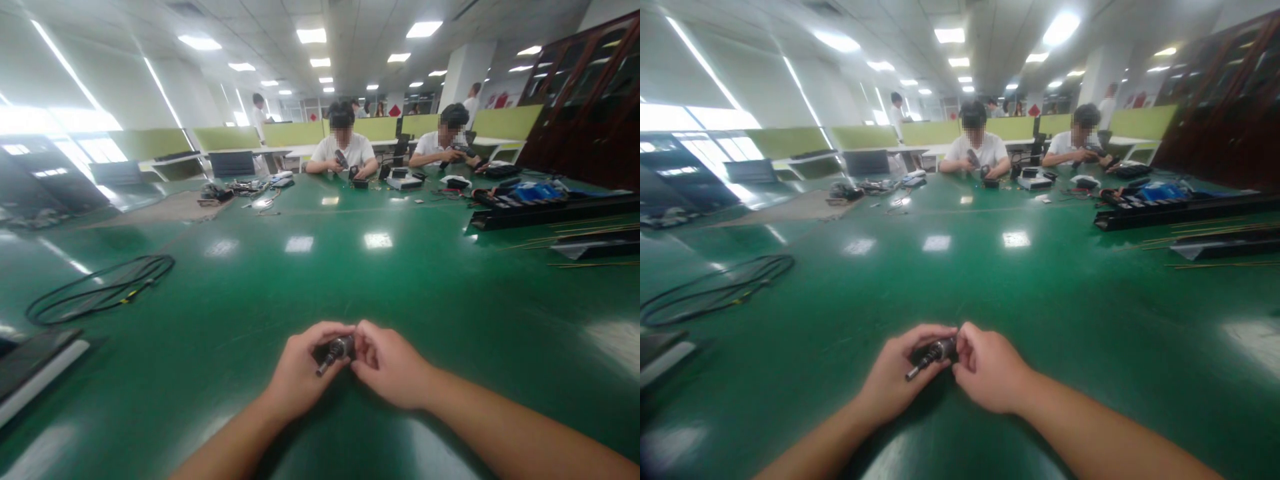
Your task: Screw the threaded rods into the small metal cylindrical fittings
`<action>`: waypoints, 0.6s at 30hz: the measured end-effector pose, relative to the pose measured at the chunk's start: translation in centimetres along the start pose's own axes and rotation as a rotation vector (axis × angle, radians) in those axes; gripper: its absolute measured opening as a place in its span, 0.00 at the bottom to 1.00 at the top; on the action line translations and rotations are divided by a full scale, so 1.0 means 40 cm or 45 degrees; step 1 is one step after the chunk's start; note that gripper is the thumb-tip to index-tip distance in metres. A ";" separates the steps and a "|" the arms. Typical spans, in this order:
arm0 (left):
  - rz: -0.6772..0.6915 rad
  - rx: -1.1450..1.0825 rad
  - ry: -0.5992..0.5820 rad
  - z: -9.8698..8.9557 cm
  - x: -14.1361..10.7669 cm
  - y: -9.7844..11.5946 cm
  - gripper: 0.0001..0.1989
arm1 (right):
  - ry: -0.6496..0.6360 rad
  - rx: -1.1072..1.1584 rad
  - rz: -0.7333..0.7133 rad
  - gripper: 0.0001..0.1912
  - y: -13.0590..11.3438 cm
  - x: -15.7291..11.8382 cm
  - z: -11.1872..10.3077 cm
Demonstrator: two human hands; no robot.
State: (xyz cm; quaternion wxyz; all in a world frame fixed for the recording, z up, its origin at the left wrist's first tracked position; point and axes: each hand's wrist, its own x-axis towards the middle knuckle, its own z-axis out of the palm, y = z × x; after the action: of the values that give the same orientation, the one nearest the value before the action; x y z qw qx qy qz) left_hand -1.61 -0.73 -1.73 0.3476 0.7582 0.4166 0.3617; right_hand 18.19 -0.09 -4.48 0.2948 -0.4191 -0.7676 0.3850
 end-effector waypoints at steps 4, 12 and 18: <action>-0.011 0.032 0.011 -0.001 0.001 0.007 0.15 | -0.020 -0.021 -0.001 0.10 0.005 -0.001 0.000; -0.099 0.065 0.129 0.009 0.001 0.005 0.15 | 0.030 -0.056 -0.052 0.08 -0.002 -0.009 0.002; -0.011 0.178 0.160 0.003 0.002 0.008 0.11 | 0.144 -0.058 -0.081 0.14 -0.004 -0.012 0.000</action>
State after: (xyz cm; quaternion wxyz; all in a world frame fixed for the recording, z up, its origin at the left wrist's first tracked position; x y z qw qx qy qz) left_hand -1.35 -0.81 -1.51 0.2687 0.7546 0.4649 0.3771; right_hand 18.36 -0.57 -4.39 0.3404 -0.4221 -0.7712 0.3335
